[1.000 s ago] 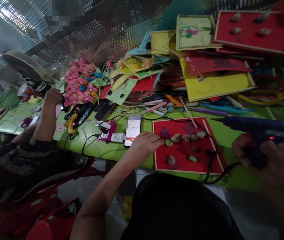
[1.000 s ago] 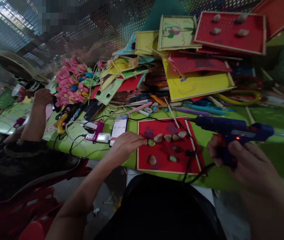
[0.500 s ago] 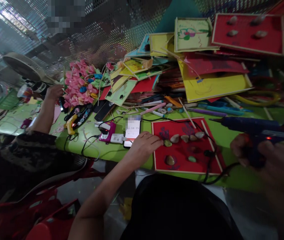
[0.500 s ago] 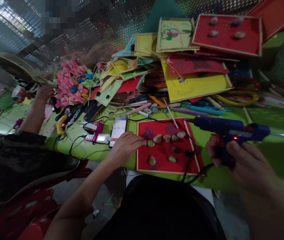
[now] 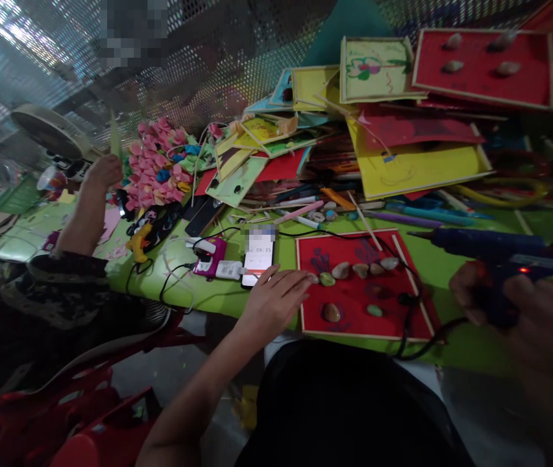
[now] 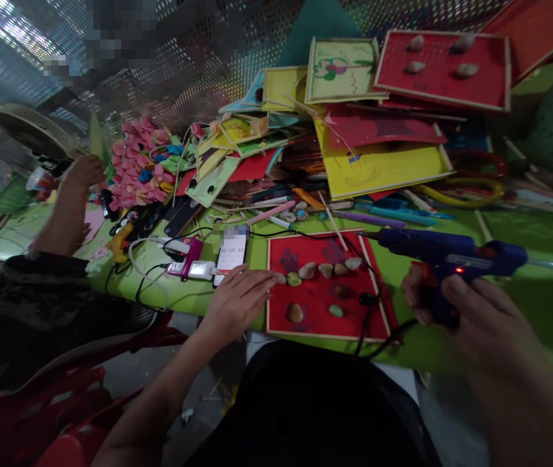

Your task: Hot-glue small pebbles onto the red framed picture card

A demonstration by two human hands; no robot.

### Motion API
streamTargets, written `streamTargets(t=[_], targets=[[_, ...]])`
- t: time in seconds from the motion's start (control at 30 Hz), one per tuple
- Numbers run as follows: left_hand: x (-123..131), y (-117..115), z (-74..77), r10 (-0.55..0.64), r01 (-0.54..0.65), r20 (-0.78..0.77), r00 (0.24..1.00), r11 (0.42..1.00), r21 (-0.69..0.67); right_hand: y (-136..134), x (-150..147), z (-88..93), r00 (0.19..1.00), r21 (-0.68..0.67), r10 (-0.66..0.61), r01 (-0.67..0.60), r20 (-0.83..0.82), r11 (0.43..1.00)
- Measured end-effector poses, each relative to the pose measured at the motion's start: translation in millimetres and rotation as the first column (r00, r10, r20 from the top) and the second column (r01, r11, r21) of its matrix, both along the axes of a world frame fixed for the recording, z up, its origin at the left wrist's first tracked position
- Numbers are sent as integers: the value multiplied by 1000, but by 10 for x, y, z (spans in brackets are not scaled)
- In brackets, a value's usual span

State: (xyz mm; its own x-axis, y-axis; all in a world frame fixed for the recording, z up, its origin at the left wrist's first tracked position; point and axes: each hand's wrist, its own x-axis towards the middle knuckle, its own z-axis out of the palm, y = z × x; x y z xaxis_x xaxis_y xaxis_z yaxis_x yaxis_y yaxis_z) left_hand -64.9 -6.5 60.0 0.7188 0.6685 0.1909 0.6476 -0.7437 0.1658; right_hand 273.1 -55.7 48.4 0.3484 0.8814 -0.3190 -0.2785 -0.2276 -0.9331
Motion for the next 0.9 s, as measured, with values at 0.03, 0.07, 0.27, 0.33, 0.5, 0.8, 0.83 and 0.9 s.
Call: streamTargets(t=[0.03, 0.07, 0.27, 0.33, 0.5, 0.8, 0.83, 0.9], targets=[[7, -10, -19, -3, 3, -11, 1000, 1000, -12, -2, -9, 2, 1000, 6, 2, -2, -15, 1000], [13, -16, -42, -5, 5, -19, 1000, 1000, -19, -3, -17, 0, 999, 13, 6, -6, -41, 1000], [12, -4, -155, -13, 13, -16, 1000, 1000, -2, -12, 9, -77, 996, 17, -25, 27, -89, 999], [26, 5, -157, -4, 4, -8, 1000, 1000, -2, -9, 57, -119, 995, -13, -17, 15, -100, 1000], [173, 41, -120, 29, -31, 89, 996, 999, 23, -15, 119, -172, 989, -21, -82, 80, -126, 997], [336, 132, -129, -64, 63, 49, 997, 998, 31, -1, 48, -64, 997, 0, 32, -32, -65, 999], [342, 139, -144, -68, 66, 42, 997, 997, 40, 2, 58, -75, 997, 10, 38, -37, -64, 999], [358, 149, -179, -82, 80, 30, 996, 995, 56, 3, 72, -95, 997, 25, 52, -51, -62, 998]])
